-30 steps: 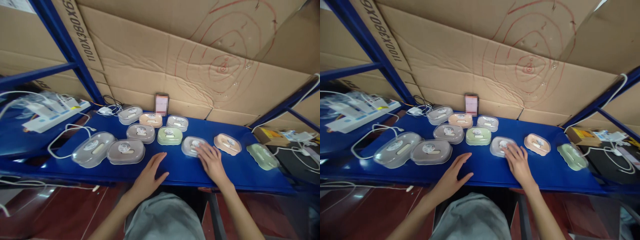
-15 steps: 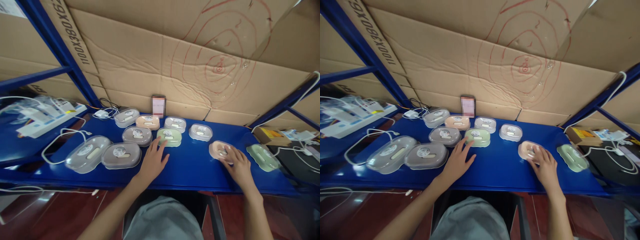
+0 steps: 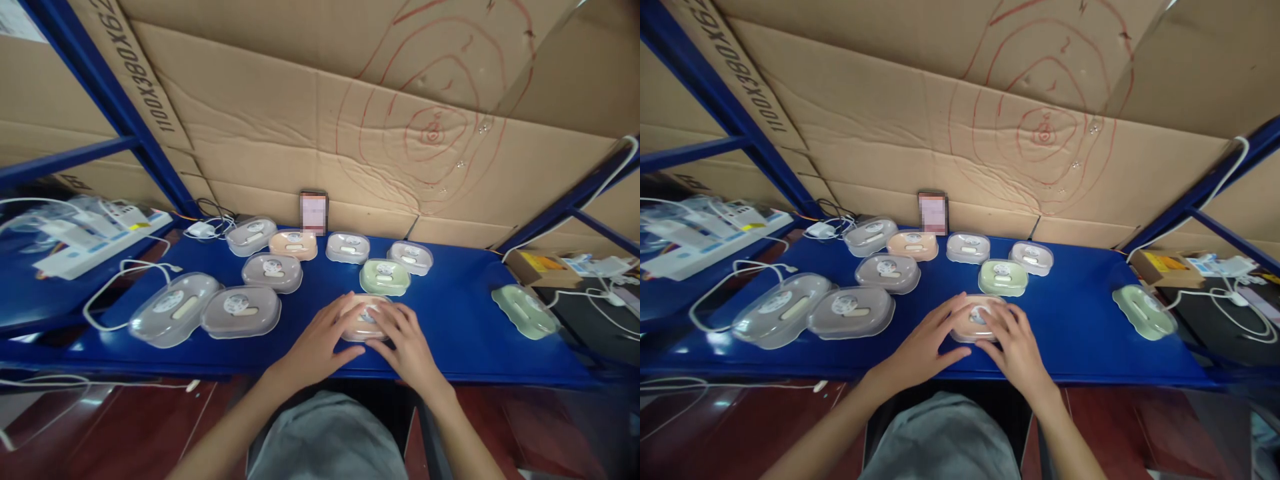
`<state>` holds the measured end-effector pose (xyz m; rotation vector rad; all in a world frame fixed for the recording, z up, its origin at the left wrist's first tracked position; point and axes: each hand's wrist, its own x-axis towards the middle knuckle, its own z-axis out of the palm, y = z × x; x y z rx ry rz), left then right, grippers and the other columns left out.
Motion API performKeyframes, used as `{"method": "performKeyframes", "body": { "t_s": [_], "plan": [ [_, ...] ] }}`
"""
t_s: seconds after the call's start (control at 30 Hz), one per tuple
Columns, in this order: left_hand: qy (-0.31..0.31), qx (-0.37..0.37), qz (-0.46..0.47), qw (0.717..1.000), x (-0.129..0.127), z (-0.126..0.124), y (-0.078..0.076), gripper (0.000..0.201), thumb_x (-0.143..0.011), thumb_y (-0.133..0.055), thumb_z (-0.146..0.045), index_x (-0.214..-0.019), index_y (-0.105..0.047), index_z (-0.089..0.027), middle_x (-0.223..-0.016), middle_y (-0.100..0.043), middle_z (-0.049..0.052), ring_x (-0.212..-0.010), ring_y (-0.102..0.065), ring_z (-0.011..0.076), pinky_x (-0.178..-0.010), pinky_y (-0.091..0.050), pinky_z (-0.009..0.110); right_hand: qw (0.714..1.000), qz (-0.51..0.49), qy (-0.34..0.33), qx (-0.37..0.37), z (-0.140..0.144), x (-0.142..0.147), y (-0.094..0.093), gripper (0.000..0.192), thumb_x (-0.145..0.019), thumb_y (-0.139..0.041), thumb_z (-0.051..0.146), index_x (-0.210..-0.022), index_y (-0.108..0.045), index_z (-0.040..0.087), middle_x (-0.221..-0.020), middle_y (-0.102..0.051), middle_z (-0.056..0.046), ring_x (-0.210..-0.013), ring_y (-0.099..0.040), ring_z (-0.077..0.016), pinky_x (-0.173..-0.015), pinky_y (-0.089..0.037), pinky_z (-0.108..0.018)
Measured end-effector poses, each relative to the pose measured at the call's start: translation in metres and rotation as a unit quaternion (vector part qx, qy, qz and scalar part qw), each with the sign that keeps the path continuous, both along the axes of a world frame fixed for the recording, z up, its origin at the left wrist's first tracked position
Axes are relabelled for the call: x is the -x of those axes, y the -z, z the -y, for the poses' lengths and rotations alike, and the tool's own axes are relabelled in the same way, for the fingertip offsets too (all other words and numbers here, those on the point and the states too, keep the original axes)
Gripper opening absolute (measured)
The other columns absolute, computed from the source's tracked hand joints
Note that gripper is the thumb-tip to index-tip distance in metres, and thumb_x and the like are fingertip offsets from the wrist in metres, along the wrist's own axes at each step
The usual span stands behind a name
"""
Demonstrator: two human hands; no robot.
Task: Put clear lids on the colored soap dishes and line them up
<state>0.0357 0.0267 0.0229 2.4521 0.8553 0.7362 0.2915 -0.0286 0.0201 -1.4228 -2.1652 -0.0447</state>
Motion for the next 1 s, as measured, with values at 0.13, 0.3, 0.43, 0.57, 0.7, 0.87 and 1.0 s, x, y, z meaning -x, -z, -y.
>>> {"method": "performKeyframes", "body": {
  "t_s": [0.13,0.3,0.43,0.57,0.7,0.87,1.0],
  "plan": [
    [-0.067,-0.027,0.008,0.997,0.026,0.012,0.020,0.078,-0.104,-0.068,-0.037,-0.169,-0.025,-0.037,-0.174,-0.037,0.012,-0.161,-0.038,0.0329,-0.128,-0.041,0.057,0.999,-0.008,-0.033,0.008,-0.002,0.029,-0.002,0.063,-0.103,-0.067,0.047,-0.161,-0.046,0.048,-0.149,-0.065,0.000,-0.131,-0.061,-0.0313,-0.112,-0.058,-0.053],
    [-0.115,-0.022,0.012,0.993,0.043,0.024,0.022,0.070,-0.105,-0.066,-0.030,-0.166,-0.033,-0.035,-0.171,-0.040,0.012,-0.155,-0.048,0.0296,-0.123,-0.049,0.049,0.999,-0.041,-0.007,0.004,0.000,0.029,0.003,0.063,-0.104,-0.064,0.042,-0.164,-0.043,0.047,-0.142,-0.070,-0.002,-0.126,-0.065,-0.0310,-0.104,-0.061,-0.050],
    [-0.050,-0.095,-0.043,0.993,0.038,0.028,0.016,0.054,-0.103,-0.068,-0.026,-0.154,-0.052,-0.031,-0.167,-0.049,0.010,-0.157,-0.043,0.0326,-0.126,-0.044,0.055,0.996,-0.057,0.067,-0.005,0.014,0.001,0.015,0.052,-0.105,-0.062,0.039,-0.157,-0.054,0.041,-0.146,-0.068,-0.006,-0.128,-0.064,-0.0332,-0.107,-0.057,-0.056],
    [-0.011,-0.103,-0.113,0.988,0.029,0.028,0.008,0.030,-0.103,-0.069,-0.030,-0.133,-0.065,-0.025,-0.158,-0.060,0.008,-0.138,-0.059,0.0315,-0.113,-0.051,0.052,0.990,-0.045,0.135,-0.007,0.025,-0.035,0.022,0.048,-0.105,-0.061,0.043,-0.153,-0.058,0.037,-0.150,-0.066,-0.006,-0.131,-0.062,-0.0328,-0.112,-0.051,-0.055],
    [-0.009,-0.104,-0.107,0.989,0.013,0.033,0.002,0.035,-0.100,-0.071,-0.036,-0.133,-0.063,-0.024,-0.160,-0.058,0.008,-0.138,-0.057,0.0327,-0.115,-0.043,0.055,0.988,-0.032,0.148,-0.004,0.021,-0.050,0.021,0.047,-0.107,-0.057,0.046,-0.152,-0.059,0.034,-0.152,-0.064,-0.007,-0.134,-0.060,-0.0325,-0.113,-0.049,-0.054],
    [0.012,-0.119,-0.107,0.987,-0.006,0.034,-0.004,0.044,-0.107,-0.063,-0.041,-0.146,-0.056,-0.023,-0.142,-0.070,0.010,-0.135,-0.058,0.0308,-0.115,-0.037,0.054,0.992,0.011,0.118,0.038,0.010,-0.050,0.005,0.047,-0.108,-0.055,0.051,-0.152,-0.059,0.035,-0.151,-0.065,-0.007,-0.136,-0.060,-0.0325,-0.111,-0.049,-0.054],
    [-0.016,-0.125,-0.119,0.985,0.009,0.023,-0.009,0.028,-0.112,-0.048,-0.027,-0.133,-0.065,-0.024,-0.132,-0.074,0.008,-0.129,-0.061,0.0291,-0.114,-0.037,0.055,0.994,0.024,0.069,0.077,-0.009,-0.066,-0.020,0.041,-0.108,-0.053,0.053,-0.144,-0.064,0.037,-0.148,-0.067,-0.006,-0.138,-0.061,-0.0310,-0.113,-0.049,-0.054]
  ]
}}
